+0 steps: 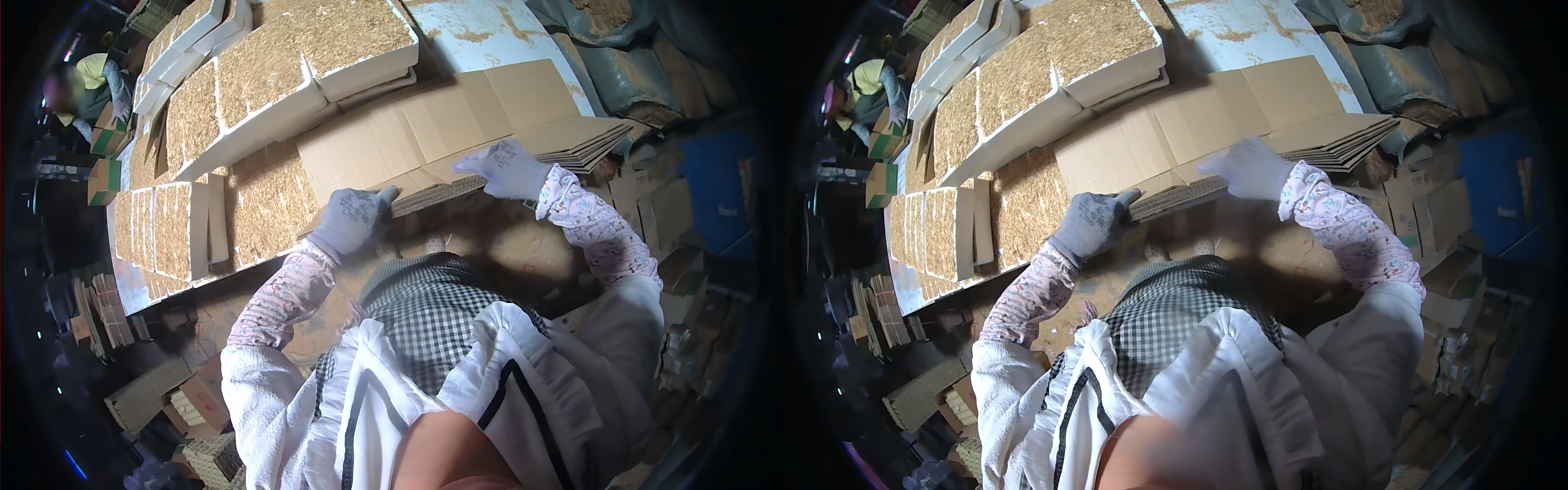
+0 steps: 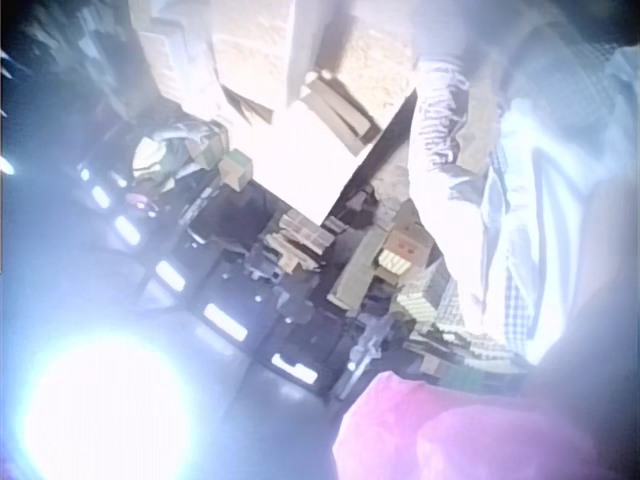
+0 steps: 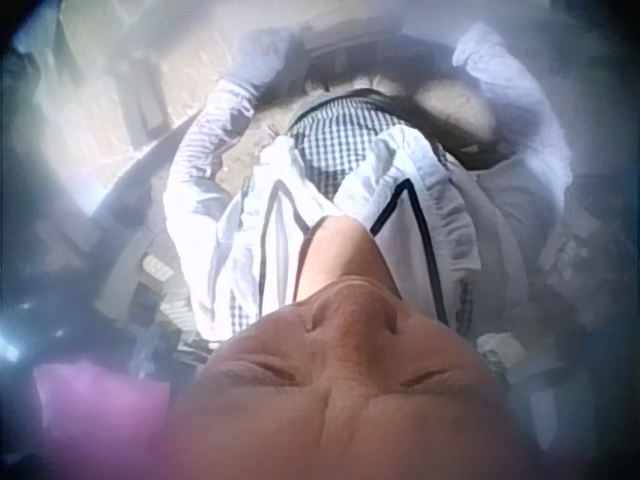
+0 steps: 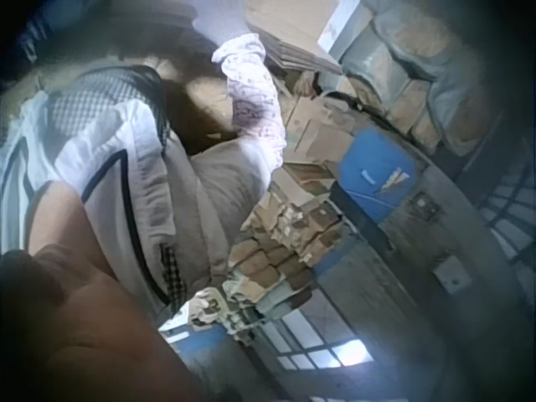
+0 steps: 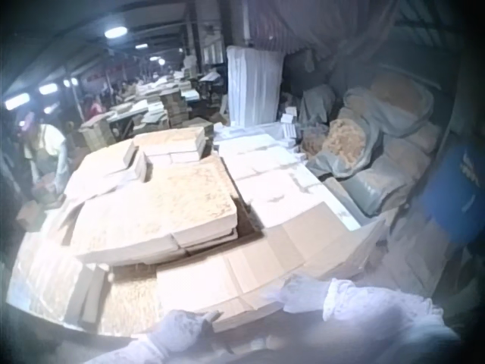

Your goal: The person fills multiple white plastic trays with a brown granular material by hand and using a tray to scoop the material, then stacks cardboard sheets.

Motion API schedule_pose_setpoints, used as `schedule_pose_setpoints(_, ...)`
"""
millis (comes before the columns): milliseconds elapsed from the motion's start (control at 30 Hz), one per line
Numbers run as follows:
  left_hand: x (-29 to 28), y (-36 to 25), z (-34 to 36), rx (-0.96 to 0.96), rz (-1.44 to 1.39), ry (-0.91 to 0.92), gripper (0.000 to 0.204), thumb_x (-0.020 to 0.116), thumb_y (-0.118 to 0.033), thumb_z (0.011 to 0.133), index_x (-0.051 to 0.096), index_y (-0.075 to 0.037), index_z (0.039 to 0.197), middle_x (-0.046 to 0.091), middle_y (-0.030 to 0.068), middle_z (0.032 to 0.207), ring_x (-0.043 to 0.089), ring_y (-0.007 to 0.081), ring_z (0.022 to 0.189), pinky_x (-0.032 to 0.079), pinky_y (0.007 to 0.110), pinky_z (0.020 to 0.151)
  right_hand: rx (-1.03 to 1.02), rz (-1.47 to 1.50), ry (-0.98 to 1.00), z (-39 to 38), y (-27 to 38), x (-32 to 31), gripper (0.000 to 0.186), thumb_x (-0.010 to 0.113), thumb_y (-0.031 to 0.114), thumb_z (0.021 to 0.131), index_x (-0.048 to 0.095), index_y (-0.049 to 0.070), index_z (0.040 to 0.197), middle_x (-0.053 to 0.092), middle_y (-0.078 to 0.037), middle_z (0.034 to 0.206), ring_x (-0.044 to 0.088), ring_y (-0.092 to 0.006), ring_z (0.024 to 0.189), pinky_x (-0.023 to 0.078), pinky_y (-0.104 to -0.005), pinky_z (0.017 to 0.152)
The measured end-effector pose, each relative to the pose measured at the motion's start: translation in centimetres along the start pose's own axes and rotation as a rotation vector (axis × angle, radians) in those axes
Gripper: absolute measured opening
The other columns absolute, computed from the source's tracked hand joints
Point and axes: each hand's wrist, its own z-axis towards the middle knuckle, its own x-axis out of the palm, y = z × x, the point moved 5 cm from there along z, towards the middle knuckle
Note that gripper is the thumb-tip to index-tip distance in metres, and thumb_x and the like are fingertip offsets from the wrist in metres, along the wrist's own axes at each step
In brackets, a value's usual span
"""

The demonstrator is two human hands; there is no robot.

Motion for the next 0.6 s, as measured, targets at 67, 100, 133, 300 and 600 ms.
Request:
schedule_pose_setpoints(67, 0.2, -0.4, -0.8, 0.132, -0.022, -0.069, 0.040, 0.062, -0.024, 0.082, 0.050, -0.008, 0.117, 0.066, 0.0084, 0.083, 0.065, 0.0285, 0.070, 0.049, 0.038, 0.060, -0.024, -0.047, 0.032, -0.4, 0.2, 0.1, 0.046, 0.056, 0.007, 0.076, 0.061, 0.016, 0.121, 0.067, -0.011, 0.103, 0.063, -0.0298, 0.094, 0.047, -0.0433, 0.086)
schedule_pose_setpoints(100, 0.6, -0.3, -1.1, 0.129, -0.024, -0.074, 0.040, 0.062, -0.024, 0.082, 0.050, -0.008, 0.117, 0.066, 0.0084, 0.083, 0.065, 0.0285, 0.070, 0.049, 0.038, 0.060, -0.027, -0.051, 0.034, -0.5, 0.2, 0.2, 0.046, 0.056, 0.007, 0.076, 0.061, 0.016, 0.121, 0.067, -0.011, 0.103, 0.063, -0.0298, 0.094, 0.047, -0.0433, 0.086)
schedule_pose_setpoints(133, 1.0, -0.3, -1.3, 0.116, -0.037, -0.091, 0.046, 0.064, -0.027, 0.082, 0.050, -0.010, 0.122, 0.068, 0.0083, 0.085, 0.066, 0.0285, 0.071, 0.050, 0.039, 0.062, -0.063, -0.036, -0.012, -0.7, 0.3, 0.4, 0.046, 0.057, 0.008, 0.076, 0.060, 0.016, 0.122, 0.067, -0.011, 0.103, 0.063, -0.0298, 0.093, 0.047, -0.0433, 0.085)
schedule_pose_setpoints(300, 0.9, -1.2, -2.1, 0.019, -0.066, -0.069, 0.053, 0.066, -0.026, 0.081, 0.050, -0.010, 0.129, 0.069, 0.0088, 0.087, 0.066, 0.0294, 0.072, 0.051, 0.039, 0.065, -0.046, -0.010, 0.034, -0.9, -0.6, 1.4, 0.050, 0.057, 0.011, 0.076, 0.058, 0.017, 0.126, 0.066, -0.011, 0.106, 0.063, -0.0299, 0.093, 0.048, -0.0431, 0.085)
schedule_pose_setpoints(600, 0.7, 0.2, -2.4, 0.109, -0.141, -0.128, 0.054, 0.070, -0.026, 0.079, 0.053, -0.012, 0.129, 0.068, 0.0093, 0.077, 0.067, 0.0278, 0.070, 0.052, 0.038, 0.064, -0.100, 0.062, -0.123, -1.1, -0.9, 1.4, 0.047, 0.061, 0.018, 0.074, 0.062, 0.020, 0.121, 0.068, -0.013, 0.088, 0.064, -0.0321, 0.079, 0.049, -0.0441, 0.079)
